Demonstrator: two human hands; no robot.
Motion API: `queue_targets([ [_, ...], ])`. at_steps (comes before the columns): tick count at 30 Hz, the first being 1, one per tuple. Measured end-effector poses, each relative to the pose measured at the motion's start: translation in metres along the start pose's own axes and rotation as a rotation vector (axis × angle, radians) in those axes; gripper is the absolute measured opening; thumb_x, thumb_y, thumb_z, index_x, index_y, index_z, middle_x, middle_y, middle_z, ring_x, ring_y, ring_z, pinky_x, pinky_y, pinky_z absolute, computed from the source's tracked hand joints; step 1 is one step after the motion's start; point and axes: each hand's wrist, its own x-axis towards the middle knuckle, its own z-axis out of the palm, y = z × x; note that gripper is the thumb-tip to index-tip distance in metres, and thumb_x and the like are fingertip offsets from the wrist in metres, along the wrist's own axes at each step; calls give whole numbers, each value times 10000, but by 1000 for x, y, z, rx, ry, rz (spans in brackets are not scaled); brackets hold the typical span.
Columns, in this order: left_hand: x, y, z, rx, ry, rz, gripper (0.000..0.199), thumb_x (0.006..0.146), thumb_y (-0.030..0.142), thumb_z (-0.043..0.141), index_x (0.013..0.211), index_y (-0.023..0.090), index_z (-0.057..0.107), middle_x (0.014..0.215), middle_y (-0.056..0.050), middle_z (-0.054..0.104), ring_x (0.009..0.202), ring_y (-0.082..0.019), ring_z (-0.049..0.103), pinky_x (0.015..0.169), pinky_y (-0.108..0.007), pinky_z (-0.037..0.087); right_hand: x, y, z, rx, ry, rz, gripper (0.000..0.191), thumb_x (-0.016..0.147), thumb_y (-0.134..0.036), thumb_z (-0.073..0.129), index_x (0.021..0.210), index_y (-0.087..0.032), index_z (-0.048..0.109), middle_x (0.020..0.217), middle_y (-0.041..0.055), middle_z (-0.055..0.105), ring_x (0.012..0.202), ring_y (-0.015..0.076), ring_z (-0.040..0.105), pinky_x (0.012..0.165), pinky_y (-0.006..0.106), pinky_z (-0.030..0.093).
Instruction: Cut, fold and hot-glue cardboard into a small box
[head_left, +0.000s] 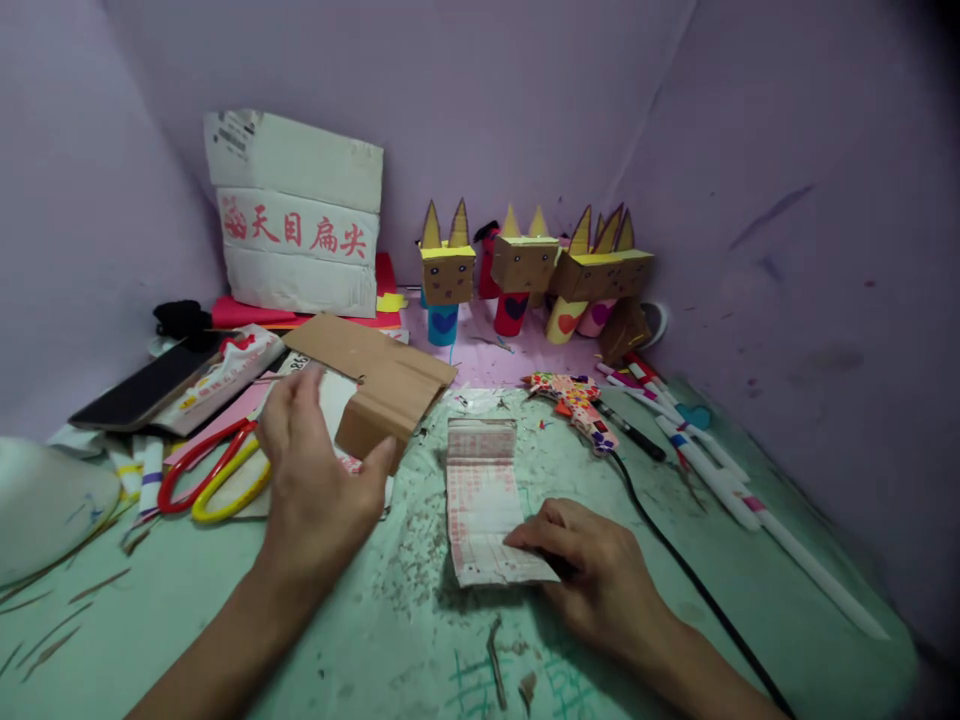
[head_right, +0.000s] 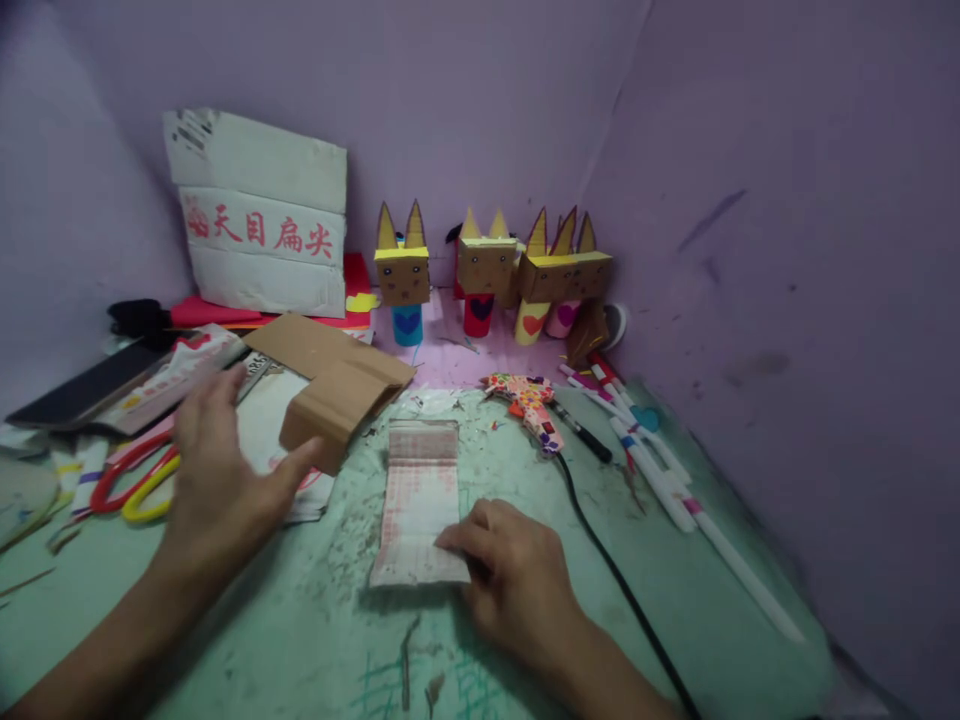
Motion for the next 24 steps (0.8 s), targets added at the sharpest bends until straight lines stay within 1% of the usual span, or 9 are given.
queue_targets([
  [1,-10,1,-3,34,-117,175,467,691,195,678,1138,229,547,1281,-106,480,1299,-344,341,1097,-490,240,0,0,0,1,10,-17,304,641,-68,522,822,-199,729,648,42,644,585,186,612,507,264,393],
  [2,-21,2,-4,61,-304,310,381,737,157,599,1105,247,563,1202,-86,538,1208,-309,441,1043,-467,314,0,-1,0,-2,13,-31,291,651,-74,527,831,-198,719,669,45,648,601,188,616,511,264,400],
  [4,-42,0,-1,43,-505,457,335,739,124,503,1051,223,574,1066,-98,587,987,-268,545,836,-407,442,0,-2,0,-16,12,-54,298,643,-74,523,847,-198,701,686,45,645,605,188,613,504,261,403],
  [6,-57,-4,9,93,-581,594,303,701,92,471,961,186,594,866,-101,607,781,-249,539,685,-392,431,0,-4,0,-33,38,-77,328,621,-62,502,858,-193,687,684,44,635,589,182,601,488,255,405],
  [10,-66,-15,29,253,-665,795,211,636,101,504,804,167,612,734,-84,605,672,-226,494,680,-404,395,-1,-4,-1,-61,116,-129,394,557,-50,461,862,-180,674,714,56,635,598,182,596,484,255,432],
  [15,-67,-22,37,232,-551,782,144,684,98,495,755,172,595,725,-75,601,645,-212,494,614,-356,379,-2,-2,1,-96,49,-160,210,734,-153,490,844,-189,665,775,72,683,640,203,603,512,292,474],
  [18,-70,-17,37,295,-532,810,199,722,40,441,679,189,565,662,-60,595,586,-200,485,572,-347,381,-1,-5,3,-199,87,-260,253,863,-202,416,845,-196,669,714,54,709,557,196,593,457,298,456],
  [21,-76,-11,31,354,-630,802,267,776,19,419,834,183,621,755,-64,660,674,-207,570,657,-352,451,-1,-12,6,-295,47,-286,256,884,-157,432,883,-198,685,706,35,737,538,178,626,436,278,472],
  [24,-85,-9,23,327,-678,694,358,826,11,439,1091,183,607,930,-88,706,850,-224,645,793,-363,495,-7,-21,9,-332,2,-186,230,849,-104,505,926,-189,704,754,39,758,605,175,679,493,248,533],
])
